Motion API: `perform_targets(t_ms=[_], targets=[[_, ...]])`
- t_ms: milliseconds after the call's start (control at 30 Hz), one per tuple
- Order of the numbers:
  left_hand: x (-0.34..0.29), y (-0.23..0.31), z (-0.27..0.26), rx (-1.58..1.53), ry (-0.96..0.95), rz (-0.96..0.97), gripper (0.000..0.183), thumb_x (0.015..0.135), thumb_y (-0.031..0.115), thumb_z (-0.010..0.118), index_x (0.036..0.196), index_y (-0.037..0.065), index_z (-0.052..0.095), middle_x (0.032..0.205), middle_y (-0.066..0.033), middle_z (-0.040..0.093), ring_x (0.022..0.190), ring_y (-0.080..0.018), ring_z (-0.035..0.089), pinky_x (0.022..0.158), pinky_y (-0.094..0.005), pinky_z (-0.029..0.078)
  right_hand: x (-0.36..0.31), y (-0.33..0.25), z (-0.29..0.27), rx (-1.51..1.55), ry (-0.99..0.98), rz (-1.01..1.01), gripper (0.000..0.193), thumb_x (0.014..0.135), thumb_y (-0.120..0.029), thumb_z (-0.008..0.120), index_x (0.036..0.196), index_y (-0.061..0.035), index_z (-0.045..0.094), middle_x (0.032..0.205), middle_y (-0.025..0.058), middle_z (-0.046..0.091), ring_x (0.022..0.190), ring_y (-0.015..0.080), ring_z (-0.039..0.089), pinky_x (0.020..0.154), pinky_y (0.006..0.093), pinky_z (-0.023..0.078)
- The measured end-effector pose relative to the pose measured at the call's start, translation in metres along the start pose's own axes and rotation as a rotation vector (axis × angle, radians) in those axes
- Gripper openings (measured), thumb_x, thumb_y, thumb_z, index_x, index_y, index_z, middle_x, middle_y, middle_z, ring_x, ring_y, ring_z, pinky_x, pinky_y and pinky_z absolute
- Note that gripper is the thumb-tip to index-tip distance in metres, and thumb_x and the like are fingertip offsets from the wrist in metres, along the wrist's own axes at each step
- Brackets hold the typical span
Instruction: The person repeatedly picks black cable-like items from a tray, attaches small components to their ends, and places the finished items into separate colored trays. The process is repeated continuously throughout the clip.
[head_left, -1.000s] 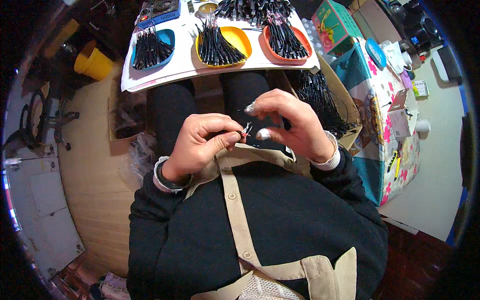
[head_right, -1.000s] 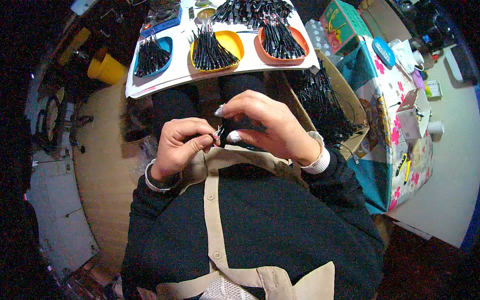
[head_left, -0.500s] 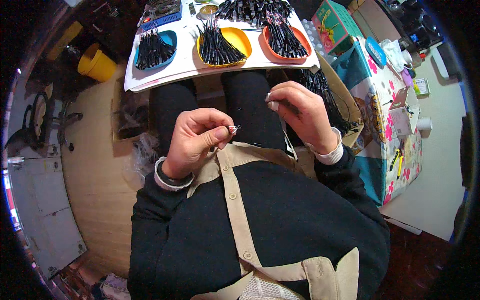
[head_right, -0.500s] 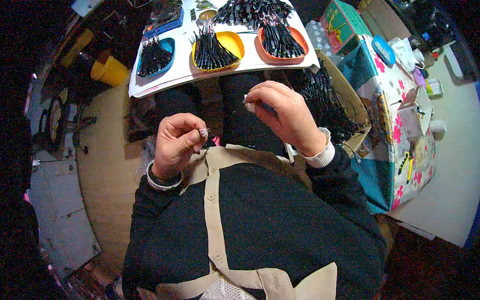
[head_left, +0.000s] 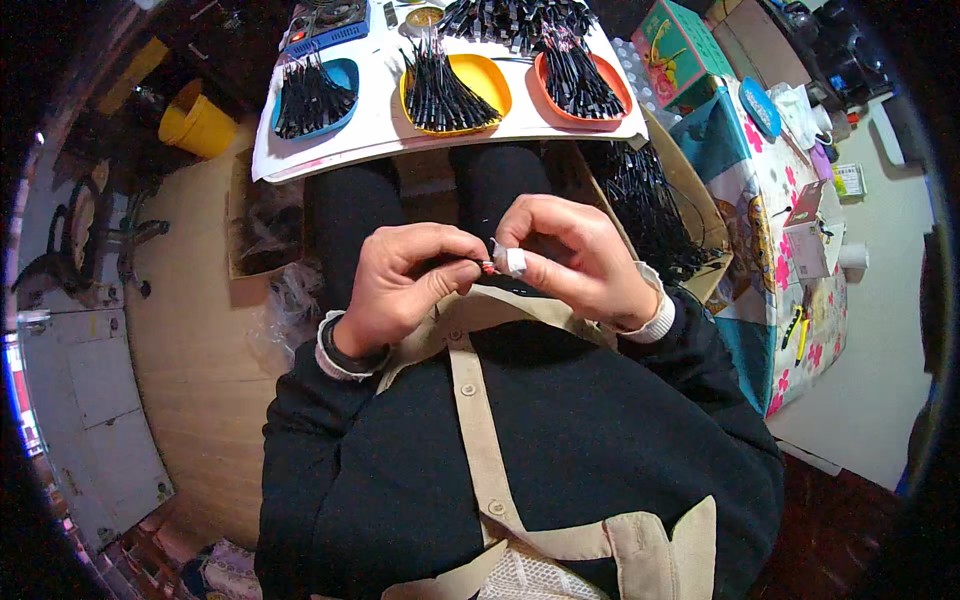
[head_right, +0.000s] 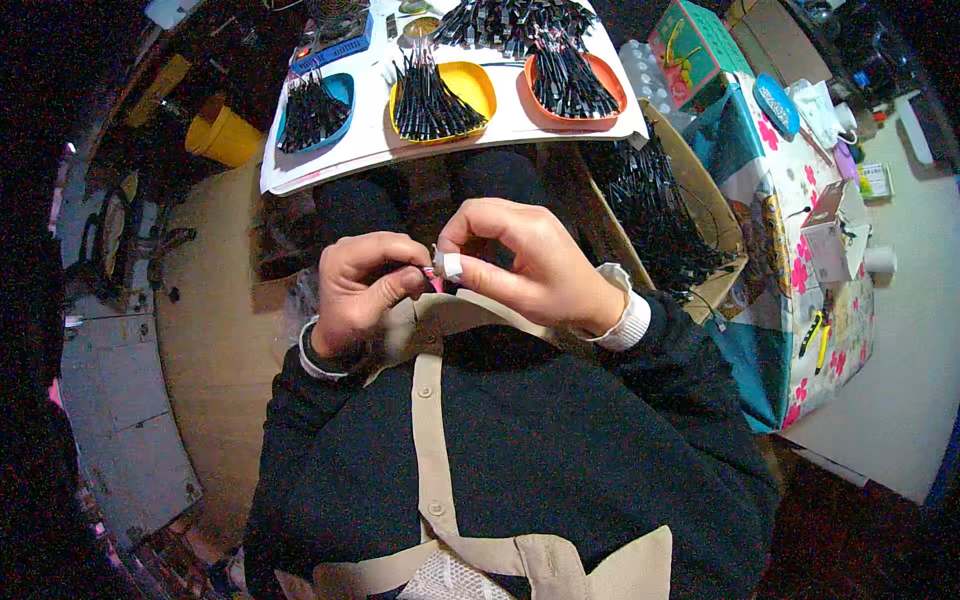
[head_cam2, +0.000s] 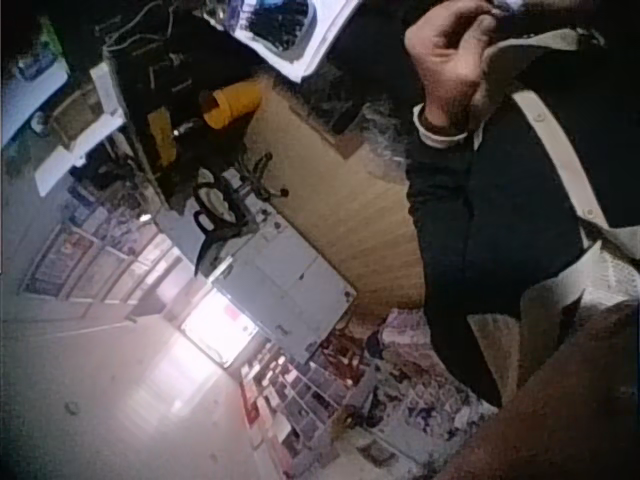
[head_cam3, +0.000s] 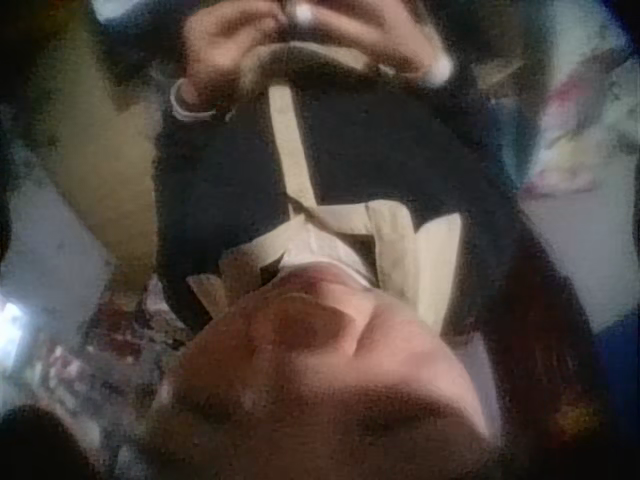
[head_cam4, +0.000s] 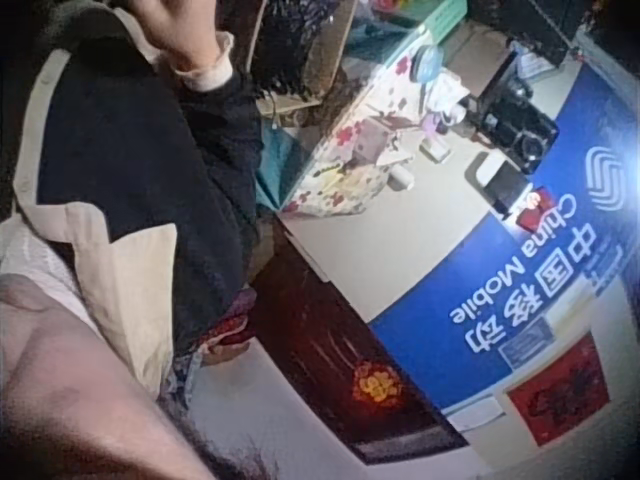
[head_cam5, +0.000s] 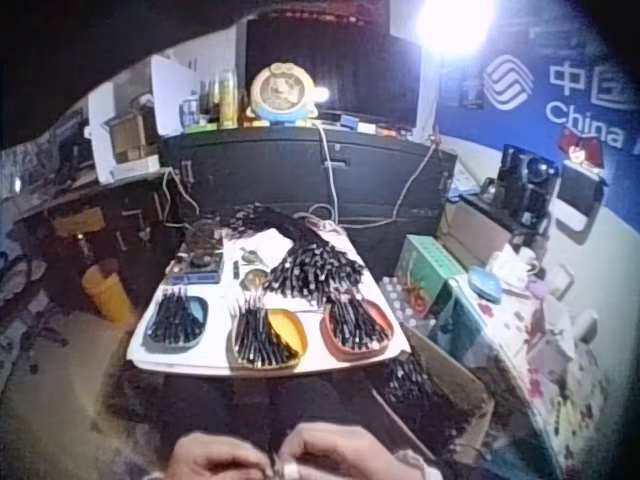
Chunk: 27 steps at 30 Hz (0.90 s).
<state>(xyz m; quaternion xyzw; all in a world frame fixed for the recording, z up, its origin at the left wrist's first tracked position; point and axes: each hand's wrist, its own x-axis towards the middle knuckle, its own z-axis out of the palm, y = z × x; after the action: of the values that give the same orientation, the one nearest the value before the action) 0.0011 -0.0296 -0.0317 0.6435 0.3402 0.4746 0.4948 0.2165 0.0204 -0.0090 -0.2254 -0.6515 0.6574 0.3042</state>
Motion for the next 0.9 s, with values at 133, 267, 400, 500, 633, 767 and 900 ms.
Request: perform_targets(t_ms=[133,267,400,500,633,767,900], targets=[[0.003,0.001,0.002,0.411,0.018,0.304,0.012,0.080,-0.002,0.067,0.092,-0.001,0.068,0.077,-0.0124,0.066,0.069,-0.0211,0.066,0.062,-0.0280,0.051,-0.003,0.012,0.000,0.655,-0.088,0.435,0.016,0.094,-0.015,0.062,0.099,-0.0001,0.063,0.092,0.0052,0.067,0.084,0.0106,0.061,0.076,0.0224,0.049],[-0.006,0.002,0.005,0.065,0.094,0.031,0.009,0.084,-0.003,0.066,0.093,-0.002,0.068,0.080,-0.0082,0.067,0.069,-0.0133,0.063,0.062,-0.0236,0.050,-0.009,0.010,0.002,0.077,0.043,0.067,0.015,0.090,-0.011,0.066,0.099,0.0003,0.062,0.095,0.0052,0.064,0.083,0.0123,0.062,0.077,0.0258,0.051],[-0.009,-0.002,0.007,-0.227,0.087,-0.124,0.007,0.089,0.000,0.063,0.094,-0.003,0.068,0.083,-0.0051,0.065,0.070,-0.0083,0.058,0.063,-0.0206,0.048,-0.008,0.000,0.003,-0.774,0.146,-0.508,0.024,0.074,-0.004,0.074,0.095,-0.0038,0.063,0.090,0.0099,0.061,0.082,0.0275,0.061,0.070,0.0339,0.051],[-0.008,-0.004,0.011,-0.363,0.064,-0.143,0.008,0.089,0.001,0.064,0.094,-0.004,0.067,0.083,-0.0049,0.065,0.070,-0.0082,0.057,0.064,-0.0204,0.047,-0.009,-0.003,0.008,-0.919,0.145,-0.595,0.020,0.074,-0.001,0.072,0.091,-0.0040,0.062,0.088,0.0101,0.061,0.079,0.0285,0.060,0.068,0.0354,0.048],[-0.007,-0.005,0.014,0.205,0.094,0.164,0.007,0.087,0.000,0.065,0.093,-0.003,0.067,0.080,-0.0068,0.066,0.069,-0.0104,0.060,0.061,-0.0231,0.048,-0.011,0.000,0.011,0.193,0.058,0.235,0.014,0.093,-0.014,0.062,0.094,0.0007,0.062,0.081,0.0027,0.062,0.072,0.0117,0.058,0.068,0.0257,0.048],[-0.009,-0.003,0.011,0.050,0.101,0.049,0.007,0.087,-0.001,0.065,0.093,-0.004,0.067,0.080,-0.0069,0.066,0.068,-0.0105,0.060,0.061,-0.0232,0.048,-0.010,0.001,0.006,0.458,-0.034,0.380,0.019,0.094,-0.017,0.062,0.099,0.0006,0.063,0.088,0.0021,0.063,0.075,0.0068,0.056,0.070,0.0200,0.047],[-0.006,-0.005,0.009,-0.560,0.063,-0.157,0.010,0.090,0.003,0.064,0.097,-0.003,0.067,0.080,-0.0051,0.065,0.065,-0.0077,0.056,0.059,-0.0195,0.045,-0.001,-0.001,0.003,-0.350,0.127,-0.251,0.016,0.084,-0.002,0.069,0.098,-0.0020,0.063,0.090,0.0059,0.061,0.080,0.0145,0.061,0.071,0.0271,0.050]])
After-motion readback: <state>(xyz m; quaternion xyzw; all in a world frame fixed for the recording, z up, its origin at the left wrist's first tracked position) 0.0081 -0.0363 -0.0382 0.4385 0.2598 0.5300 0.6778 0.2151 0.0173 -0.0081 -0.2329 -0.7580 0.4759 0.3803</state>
